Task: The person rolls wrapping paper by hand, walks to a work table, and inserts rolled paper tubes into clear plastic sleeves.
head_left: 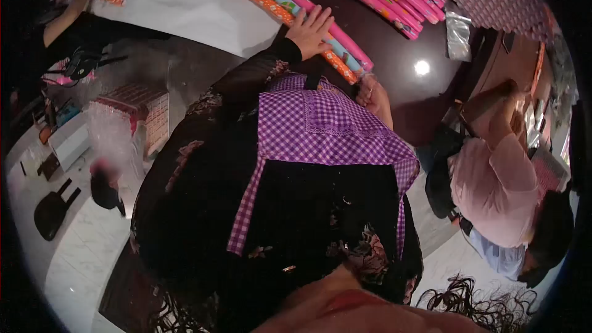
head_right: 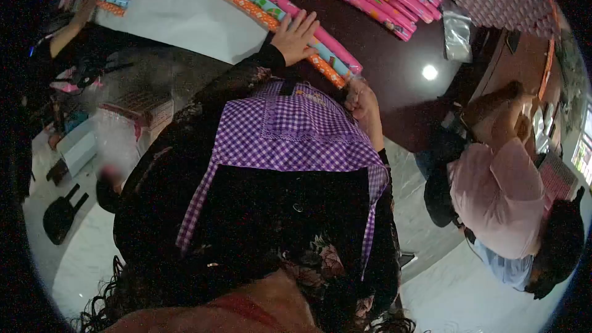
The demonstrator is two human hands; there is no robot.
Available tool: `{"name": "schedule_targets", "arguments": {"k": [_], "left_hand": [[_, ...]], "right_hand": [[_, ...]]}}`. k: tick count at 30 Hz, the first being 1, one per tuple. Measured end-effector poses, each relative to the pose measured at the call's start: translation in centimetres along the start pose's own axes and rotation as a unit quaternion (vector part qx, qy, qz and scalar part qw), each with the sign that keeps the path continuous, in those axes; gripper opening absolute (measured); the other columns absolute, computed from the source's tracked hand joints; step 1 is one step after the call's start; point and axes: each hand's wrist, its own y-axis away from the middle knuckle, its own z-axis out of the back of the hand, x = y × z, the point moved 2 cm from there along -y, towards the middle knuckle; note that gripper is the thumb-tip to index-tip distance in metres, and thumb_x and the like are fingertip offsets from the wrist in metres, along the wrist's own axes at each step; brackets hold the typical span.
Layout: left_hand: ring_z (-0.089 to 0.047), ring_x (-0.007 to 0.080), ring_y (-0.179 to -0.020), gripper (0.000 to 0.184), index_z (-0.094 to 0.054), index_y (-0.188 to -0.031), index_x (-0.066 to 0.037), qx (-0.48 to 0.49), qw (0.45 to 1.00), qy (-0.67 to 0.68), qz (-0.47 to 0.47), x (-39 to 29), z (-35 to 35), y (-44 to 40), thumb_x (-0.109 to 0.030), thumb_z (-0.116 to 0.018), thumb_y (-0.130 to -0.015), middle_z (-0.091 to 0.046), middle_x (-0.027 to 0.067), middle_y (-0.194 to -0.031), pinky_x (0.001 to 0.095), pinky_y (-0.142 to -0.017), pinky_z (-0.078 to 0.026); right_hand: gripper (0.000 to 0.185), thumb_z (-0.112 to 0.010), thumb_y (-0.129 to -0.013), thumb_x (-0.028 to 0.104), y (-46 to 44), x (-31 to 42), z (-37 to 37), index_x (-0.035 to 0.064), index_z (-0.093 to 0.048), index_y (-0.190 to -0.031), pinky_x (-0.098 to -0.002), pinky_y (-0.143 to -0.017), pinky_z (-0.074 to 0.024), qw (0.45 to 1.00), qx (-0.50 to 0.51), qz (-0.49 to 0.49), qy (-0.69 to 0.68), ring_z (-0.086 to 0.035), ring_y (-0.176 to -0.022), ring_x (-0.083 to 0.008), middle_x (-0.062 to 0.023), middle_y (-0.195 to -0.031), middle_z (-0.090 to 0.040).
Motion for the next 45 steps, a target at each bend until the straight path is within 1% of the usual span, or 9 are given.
{"name": "schedule_targets", "arguments": {"k": [4, 5, 13, 15, 24, 27, 31, 35, 45], "left_hand": [[-0.010, 0.0321, -0.142, 0.076, -0.023, -0.146, -0.009, -0.035, 0.999, 0.017, -0.002, -0.1, -0.2, 0.3, -0.059, -0.040, -0.091, -0.014, 0.0112, -0.154, 0.0546, -0.112, -0.010], [-0.020, 0.0351, -0.138, 0.076, -0.036, -0.140, -0.006, -0.140, 0.987, 0.075, -0.025, 0.2, -1.1, 0.3, -0.055, -0.051, -0.085, -0.026, 0.0151, -0.149, 0.0568, -0.108, -0.016], [-0.010, 0.0320, -0.142, 0.077, -0.028, -0.144, -0.008, -0.068, 0.994, 0.079, -0.005, -0.1, -0.5, 0.8, -0.058, -0.045, -0.088, -0.015, 0.0126, -0.153, 0.0551, -0.112, -0.008], [-0.008, 0.0319, -0.142, 0.077, -0.028, -0.144, -0.008, -0.067, 0.994, 0.092, -0.009, -0.1, -0.5, 0.9, -0.058, -0.046, -0.088, -0.015, 0.0126, -0.153, 0.0545, -0.112, -0.008], [-0.014, 0.0333, -0.141, 0.081, -0.031, -0.143, -0.009, -0.132, 0.985, 0.106, -0.031, 0.3, -0.4, 1.5, -0.059, -0.052, -0.083, -0.020, 0.0130, -0.152, 0.0553, -0.111, -0.011], [-0.016, 0.0335, -0.140, 0.080, -0.032, -0.143, -0.010, -0.134, 0.985, 0.111, -0.022, 0.5, -0.6, 1.5, -0.060, -0.051, -0.084, -0.022, 0.0131, -0.151, 0.0558, -0.110, -0.013], [-0.015, 0.0332, -0.140, 0.078, -0.032, -0.143, -0.010, -0.122, 0.986, 0.109, -0.026, 0.5, -1.4, 1.2, -0.060, -0.049, -0.085, -0.021, 0.0120, -0.152, 0.0555, -0.110, -0.014], [-0.016, 0.0297, -0.141, 0.075, -0.029, -0.145, -0.013, -0.095, 0.995, 0.039, -0.013, 0.3, -1.4, 1.2, -0.061, -0.042, -0.089, -0.020, 0.0090, -0.153, 0.0534, -0.111, -0.016], [-0.020, 0.0302, -0.139, 0.077, -0.031, -0.143, -0.010, -0.146, 0.987, 0.057, -0.035, 0.5, -3.2, 0.4, -0.061, -0.046, -0.086, -0.024, 0.0087, -0.151, 0.0545, -0.109, -0.018]], "right_hand": [[0.012, -0.060, -0.091, 0.021, 2.8, 0.4, -3.4, 0.0114, -0.053, -0.088, -0.0198, -0.034, -0.0228, 0.997, 0.025, 0.011, -0.070, -0.030, -0.038, -0.0040, 0.0063, -0.050, -0.036], [0.011, -0.059, -0.091, 0.021, 0.5, -0.4, -1.4, 0.0111, -0.054, -0.090, -0.0202, -0.034, -0.0242, 0.996, 0.041, -0.026, -0.072, -0.031, -0.038, -0.0040, 0.0059, -0.051, -0.038], [0.020, -0.060, -0.089, 0.019, -0.4, -1.7, -0.5, 0.0041, -0.063, -0.102, -0.0231, -0.049, -0.0260, 0.978, -0.086, 0.121, 0.149, -0.037, -0.055, -0.0052, 0.0057, -0.065, -0.048], [0.007, -0.061, -0.089, 0.009, 1.7, -0.5, -2.8, 0.0024, -0.062, -0.087, -0.0243, -0.048, -0.0316, 0.959, -0.136, 0.115, 0.222, -0.040, -0.053, -0.0063, 0.0025, -0.065, -0.050], [0.013, -0.060, -0.090, 0.006, -1.4, -3.5, 0.2, -0.0059, -0.064, -0.095, -0.0267, -0.064, -0.0446, 0.937, -0.154, 0.234, 0.211, -0.055, -0.072, -0.0112, -0.0048, -0.086, -0.063], [0.010, -0.062, -0.086, 0.003, -0.4, -3.1, -1.1, -0.0017, -0.065, -0.095, -0.0226, -0.061, -0.0435, 0.939, -0.111, 0.274, 0.178, -0.055, -0.069, -0.0089, -0.0029, -0.080, -0.063], [0.012, -0.059, -0.091, 0.010, 0.4, -1.7, 0.3, 0.0011, -0.063, -0.097, -0.0220, -0.054, -0.0364, 0.970, -0.080, 0.108, 0.202, -0.046, -0.061, -0.0060, 0.0013, -0.076, -0.058], [0.021, -0.056, -0.091, 0.018, 1.6, -0.4, -0.8, 0.0019, -0.062, -0.103, -0.0243, -0.046, -0.0321, 0.988, -0.040, 0.087, 0.123, -0.042, -0.052, -0.0082, 0.0029, -0.066, -0.051], [0.023, -0.062, -0.090, 0.021, -0.3, -1.1, 0.2, 0.0017, -0.063, -0.101, -0.0210, -0.041, -0.0293, 0.965, -0.132, 0.205, 0.095, -0.041, -0.047, -0.0049, 0.0033, -0.062, -0.051]]}}
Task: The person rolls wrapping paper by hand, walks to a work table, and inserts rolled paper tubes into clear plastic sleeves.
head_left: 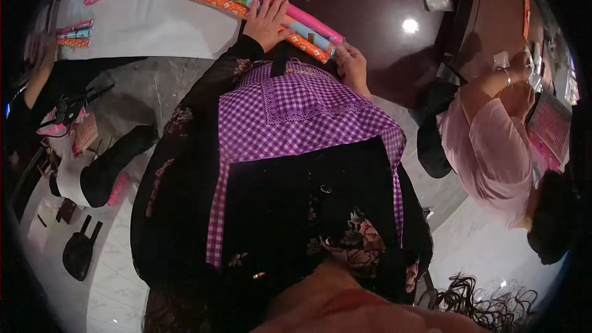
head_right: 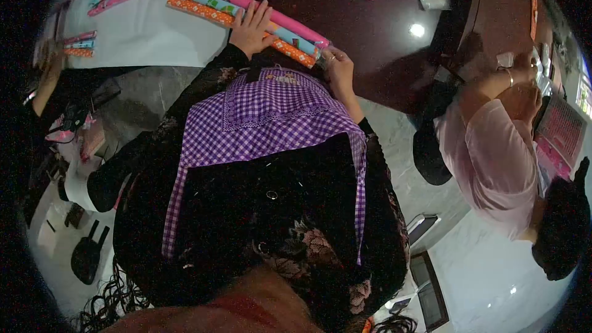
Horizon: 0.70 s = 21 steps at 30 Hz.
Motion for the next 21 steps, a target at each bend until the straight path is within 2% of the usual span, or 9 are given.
{"name": "schedule_targets", "arguments": {"k": [2, 4, 9, 11, 12, 16, 18, 21], "left_hand": [[-0.021, 0.0304, -0.139, 0.077, -0.031, -0.143, -0.010, -0.028, 0.999, 0.014, -0.006, 0.2, 0.0, 0.0, -0.061, -0.046, -0.087, -0.024, 0.0088, -0.151, 0.0548, -0.109, -0.018], [-0.021, 0.0306, -0.139, 0.077, -0.032, -0.143, -0.010, 0.007, 1.000, 0.003, -0.001, 0.1, 0.0, 0.0, -0.061, -0.045, -0.087, -0.023, 0.0090, -0.151, 0.0552, -0.108, -0.017], [-0.023, 0.0307, -0.138, 0.075, -0.033, -0.143, -0.010, 0.009, 1.000, -0.002, -0.002, 0.0, 0.2, 0.1, -0.059, -0.045, -0.087, -0.024, 0.0091, -0.151, 0.0553, -0.108, -0.018], [-0.023, 0.0307, -0.138, 0.074, -0.033, -0.142, -0.010, 0.026, 1.000, -0.016, -0.004, -0.2, 0.4, 0.4, -0.059, -0.046, -0.087, -0.025, 0.0090, -0.151, 0.0553, -0.108, -0.018], [-0.023, 0.0309, -0.138, 0.074, -0.034, -0.142, -0.011, 0.018, 1.000, -0.014, -0.006, -0.1, 0.4, 0.6, -0.058, -0.047, -0.087, -0.025, 0.0091, -0.151, 0.0552, -0.108, -0.019], [-0.024, 0.0321, -0.137, 0.073, -0.036, -0.141, -0.011, -0.003, 1.000, -0.006, -0.008, 0.0, 0.5, 0.7, -0.057, -0.049, -0.087, -0.025, 0.0091, -0.151, 0.0551, -0.107, -0.020], [-0.024, 0.0329, -0.137, 0.072, -0.037, -0.140, -0.011, -0.014, 1.000, 0.002, -0.011, 0.0, 0.5, 0.9, -0.057, -0.050, -0.086, -0.026, 0.0094, -0.150, 0.0550, -0.107, -0.020], [-0.025, 0.0343, -0.136, 0.072, -0.038, -0.140, -0.010, -0.031, 0.999, 0.012, -0.012, 0.1, 0.4, 0.8, -0.057, -0.051, -0.086, -0.026, 0.0100, -0.150, 0.0550, -0.106, -0.021]], "right_hand": [[0.023, -0.061, -0.091, 0.021, -0.2, -0.2, -0.3, 0.0021, -0.062, -0.104, -0.0210, -0.042, -0.0296, 0.994, 0.034, -0.059, -0.084, -0.040, -0.047, -0.0055, 0.0035, -0.062, -0.049], [0.024, -0.060, -0.091, 0.021, -0.4, -0.3, -0.4, 0.0025, -0.061, -0.106, -0.0210, -0.042, -0.0296, 0.995, 0.036, -0.055, -0.073, -0.040, -0.047, -0.0055, 0.0035, -0.062, -0.049], [0.025, -0.057, -0.093, 0.024, -0.9, -0.1, -0.2, 0.0046, -0.058, -0.109, -0.0220, -0.043, -0.0297, 0.995, 0.019, -0.076, -0.062, -0.038, -0.048, -0.0057, 0.0036, -0.063, -0.047], [0.027, -0.055, -0.094, 0.024, -0.8, 0.0, -0.2, 0.0053, -0.056, -0.114, -0.0226, -0.044, -0.0296, 0.972, 0.075, -0.097, -0.200, -0.037, -0.049, -0.0061, 0.0039, -0.062, -0.044], [0.024, -0.055, -0.094, 0.024, -0.6, 0.1, -0.1, 0.0068, -0.055, -0.112, -0.0231, -0.045, -0.0295, 0.967, 0.086, -0.111, -0.214, -0.035, -0.049, -0.0065, 0.0040, -0.062, -0.042], [0.022, -0.055, -0.094, 0.023, 0.7, 0.7, -0.2, 0.0053, -0.057, -0.107, -0.0225, -0.045, -0.0294, 0.982, 0.054, -0.074, -0.166, -0.037, -0.050, -0.0061, 0.0037, -0.063, -0.045], [0.021, -0.054, -0.094, 0.021, 1.2, 1.1, 0.4, 0.0027, -0.059, -0.103, -0.0221, -0.045, -0.0295, 0.999, 0.016, 0.008, -0.032, -0.038, -0.051, -0.0057, 0.0035, -0.064, -0.048], [0.023, -0.055, -0.093, 0.019, 1.7, 1.3, 1.3, -0.0009, -0.062, -0.103, -0.0219, -0.045, -0.0307, 0.999, 0.016, 0.004, -0.036, -0.040, -0.051, -0.0055, 0.0019, -0.067, -0.053]]}}
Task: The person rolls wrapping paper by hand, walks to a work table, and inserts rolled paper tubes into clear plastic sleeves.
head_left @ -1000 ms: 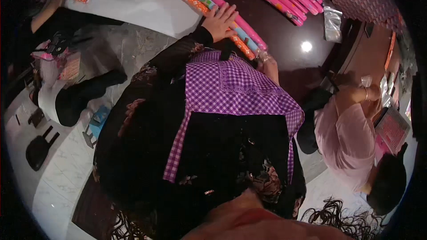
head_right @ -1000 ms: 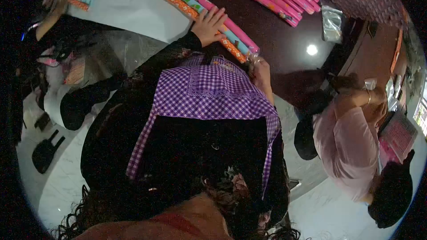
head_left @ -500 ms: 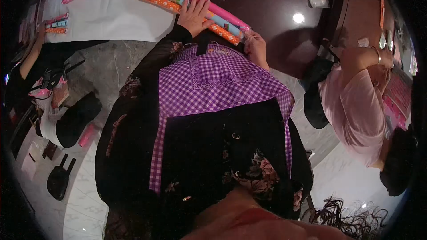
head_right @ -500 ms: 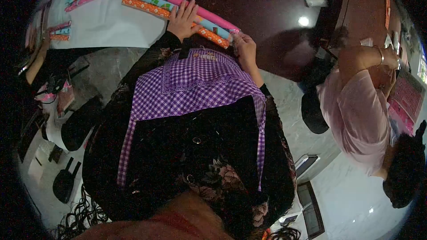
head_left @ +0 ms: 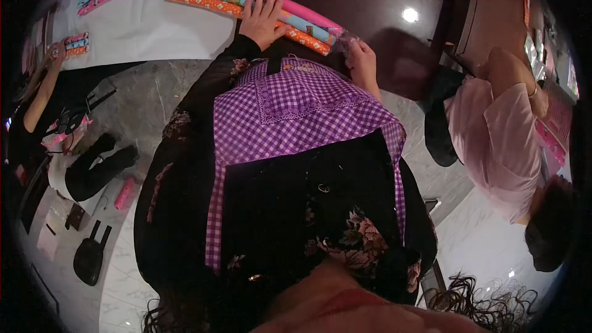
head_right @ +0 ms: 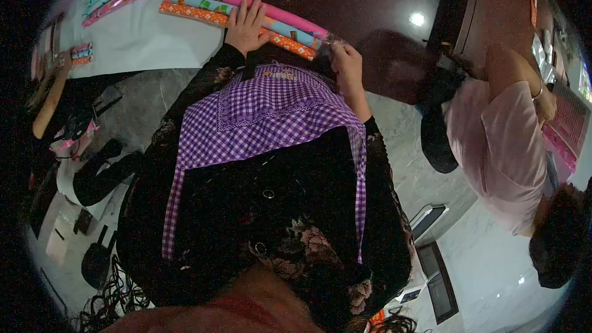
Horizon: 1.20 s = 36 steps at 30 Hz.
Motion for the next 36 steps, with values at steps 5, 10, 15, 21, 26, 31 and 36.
{"name": "schedule_targets", "arguments": {"k": [5, 10, 15, 21, 26, 31, 36], "left_hand": [[-0.024, 0.0357, -0.136, 0.072, -0.037, -0.140, -0.010, 0.004, 1.000, 0.004, 0.002, 0.2, -0.5, -0.1, -0.056, -0.050, -0.087, -0.026, 0.0111, -0.150, 0.0554, -0.106, -0.021], [-0.028, 0.0376, -0.134, 0.077, -0.034, -0.142, -0.012, 0.011, 0.999, -0.032, -0.005, 0.4, -1.1, -0.1, -0.062, -0.047, -0.086, -0.024, 0.0118, -0.151, 0.0558, -0.104, -0.025], [-0.024, 0.0352, -0.136, 0.072, -0.035, -0.141, -0.011, 0.000, 1.000, 0.006, 0.002, 0.1, -1.0, -0.2, -0.057, -0.048, -0.087, -0.025, 0.0113, -0.150, 0.0549, -0.107, -0.020], [-0.022, 0.0340, -0.137, 0.074, -0.033, -0.142, -0.009, 0.007, 1.000, 0.017, 0.009, -0.2, -0.2, -0.7, -0.056, -0.049, -0.087, -0.024, 0.0124, -0.151, 0.0544, -0.108, -0.017], [-0.018, 0.0347, -0.139, 0.075, -0.028, -0.145, -0.011, 0.079, 0.996, -0.008, 0.039, -0.6, 0.4, -0.6, -0.058, -0.043, -0.089, -0.017, 0.0124, -0.153, 0.0555, -0.109, -0.014], [-0.020, 0.0353, -0.139, 0.075, -0.034, -0.142, -0.011, 0.024, 0.999, 0.011, 0.043, -0.8, 1.4, -0.3, -0.055, -0.053, -0.084, -0.022, 0.0139, -0.151, 0.0560, -0.109, -0.015], [-0.019, 0.0352, -0.139, 0.076, -0.035, -0.141, -0.010, 0.033, 0.998, 0.028, 0.054, -0.7, 2.1, -0.2, -0.054, -0.056, -0.083, -0.022, 0.0136, -0.151, 0.0559, -0.109, -0.015]], "right_hand": [[0.023, -0.053, -0.092, 0.015, 0.3, 1.1, -0.3, -0.0036, -0.063, -0.103, -0.0224, -0.046, -0.0323, 0.992, 0.090, -0.057, 0.074, -0.040, -0.051, -0.0060, -0.0004, -0.069, -0.058], [0.023, -0.053, -0.092, 0.013, -1.8, -0.8, 0.5, -0.0038, -0.065, -0.102, -0.0231, -0.047, -0.0336, 0.961, 0.147, -0.024, 0.232, -0.043, -0.053, -0.0059, 0.0002, -0.067, -0.058], [0.022, -0.058, -0.091, 0.019, -2.1, -0.6, 0.1, 0.0014, -0.066, -0.101, -0.0229, -0.046, -0.0351, 0.977, 0.089, -0.044, 0.190, -0.044, -0.050, -0.0076, 0.0027, -0.066, -0.053], [0.022, -0.056, -0.089, 0.017, -5.0, -5.0, 0.6, 0.0041, -0.061, -0.107, -0.0248, -0.044, -0.0327, 0.975, 0.100, -0.192, -0.045, -0.041, -0.048, -0.0088, 0.0034, -0.067, -0.052], [0.016, -0.058, -0.086, 0.022, -3.1, -2.5, -2.0, 0.0074, -0.062, -0.091, -0.0243, -0.050, -0.0308, 0.987, 0.053, -0.117, 0.101, -0.042, -0.056, -0.0072, 0.0029, -0.066, -0.049], [0.013, -0.060, -0.090, 0.017, -1.7, -2.0, -2.7, 0.0049, -0.063, -0.090, -0.0226, -0.049, -0.0305, 0.991, 0.064, -0.108, 0.041, -0.043, -0.054, -0.0055, 0.0030, -0.063, -0.050], [0.014, -0.061, -0.090, 0.015, -2.4, -3.5, -2.2, 0.0020, -0.065, -0.089, -0.0243, -0.048, -0.0331, 0.992, 0.040, -0.039, 0.113, -0.043, -0.051, -0.0062, 0.0016, -0.065, -0.055]]}}
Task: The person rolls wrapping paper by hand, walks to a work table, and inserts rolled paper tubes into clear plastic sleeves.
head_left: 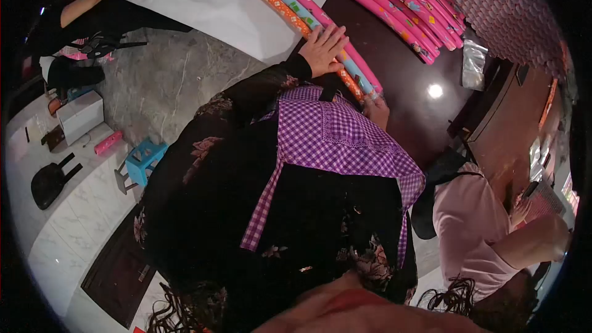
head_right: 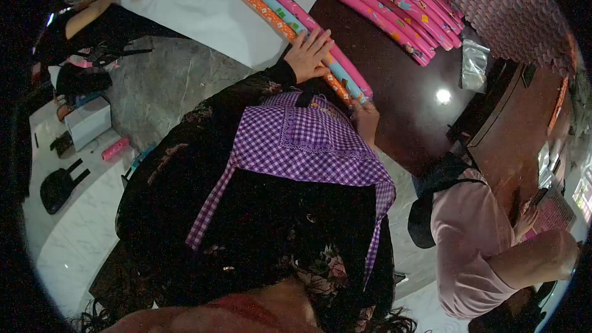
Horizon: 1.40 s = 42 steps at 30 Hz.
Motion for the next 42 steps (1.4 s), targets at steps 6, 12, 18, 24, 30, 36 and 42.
{"name": "schedule_targets", "arguments": {"k": [6, 12, 18, 24, 30, 36, 42], "left_hand": [[-0.018, 0.0342, -0.139, 0.075, -0.034, -0.141, -0.010, -0.022, 0.999, 0.037, -0.010, 0.5, 0.1, 0.1, -0.054, -0.055, -0.084, -0.021, 0.0132, -0.152, 0.0552, -0.110, -0.015], [-0.019, 0.0318, -0.139, 0.066, -0.035, -0.142, -0.012, -0.053, 0.998, 0.017, -0.011, 1.1, -0.9, 0.4, -0.049, -0.051, -0.089, -0.022, 0.0113, -0.152, 0.0544, -0.110, -0.015], [-0.023, 0.0320, -0.137, 0.057, -0.046, -0.131, -0.008, -0.047, 0.998, 0.024, -0.017, 1.4, -1.4, 0.5, -0.043, -0.054, -0.088, -0.028, 0.0145, -0.148, 0.0528, -0.109, -0.016], [-0.021, 0.0298, -0.139, 0.055, -0.044, -0.132, -0.009, -0.051, 0.998, 0.048, -0.006, 1.4, -1.0, 0.7, -0.044, -0.052, -0.091, -0.025, 0.0116, -0.150, 0.0519, -0.111, -0.014], [-0.025, 0.0311, -0.137, 0.055, -0.046, -0.131, -0.009, -0.077, 0.994, 0.072, -0.009, 1.4, -0.8, 0.5, -0.046, -0.052, -0.090, -0.029, 0.0131, -0.148, 0.0528, -0.109, -0.018], [-0.030, 0.0334, -0.134, 0.057, -0.050, -0.130, -0.011, -0.098, 0.993, 0.058, 0.013, 1.3, -0.3, -0.3, -0.050, -0.052, -0.089, -0.034, 0.0137, -0.145, 0.0530, -0.107, -0.022], [-0.029, 0.0370, -0.133, 0.056, -0.051, -0.127, -0.009, -0.074, 0.997, 0.032, 0.004, 1.1, -0.3, -0.5, -0.049, -0.053, -0.088, -0.036, 0.0161, -0.143, 0.0533, -0.107, -0.021]], "right_hand": [[0.013, -0.066, -0.083, 0.009, -1.4, -2.5, 1.0, 0.0000, -0.068, -0.091, -0.0223, -0.049, -0.0331, 0.989, -0.086, 0.117, 0.033, -0.046, -0.054, -0.0060, 0.0023, -0.067, -0.057], [0.017, -0.062, -0.086, 0.010, -1.7, -2.8, 2.9, -0.0032, -0.065, -0.097, -0.0226, -0.054, -0.0356, 0.940, -0.033, 0.158, 0.299, -0.049, -0.062, -0.0063, 0.0005, -0.075, -0.061], [0.014, -0.058, -0.091, 0.019, 1.3, 1.7, 1.4, 0.0065, -0.061, -0.086, -0.0203, -0.051, -0.0337, 0.986, 0.095, -0.069, -0.117, -0.043, -0.057, -0.0051, 0.0039, -0.067, -0.051], [0.012, -0.058, -0.091, 0.019, 1.9, 2.5, 1.1, 0.0086, -0.054, -0.087, -0.0189, -0.049, -0.0323, 0.957, 0.149, -0.156, -0.193, -0.041, -0.053, -0.0060, 0.0043, -0.063, -0.046], [0.013, -0.051, -0.093, 0.011, 1.4, 2.4, 0.3, 0.0057, -0.056, -0.082, -0.0242, -0.044, -0.0296, 0.982, 0.064, -0.123, -0.128, -0.039, -0.048, -0.0098, 0.0003, -0.060, -0.048], [0.013, -0.054, -0.092, 0.007, 1.0, 0.2, 0.6, 0.0020, -0.060, -0.081, -0.0229, -0.052, -0.0334, 0.998, 0.040, -0.007, -0.038, -0.043, -0.056, -0.0067, 0.0020, -0.067, -0.052], [0.015, -0.049, -0.095, 0.004, 0.1, -1.7, 0.4, -0.0035, -0.063, -0.097, -0.0267, -0.056, -0.0380, 0.986, -0.033, 0.166, 0.012, -0.046, -0.061, -0.0083, 0.0012, -0.071, -0.053]]}}
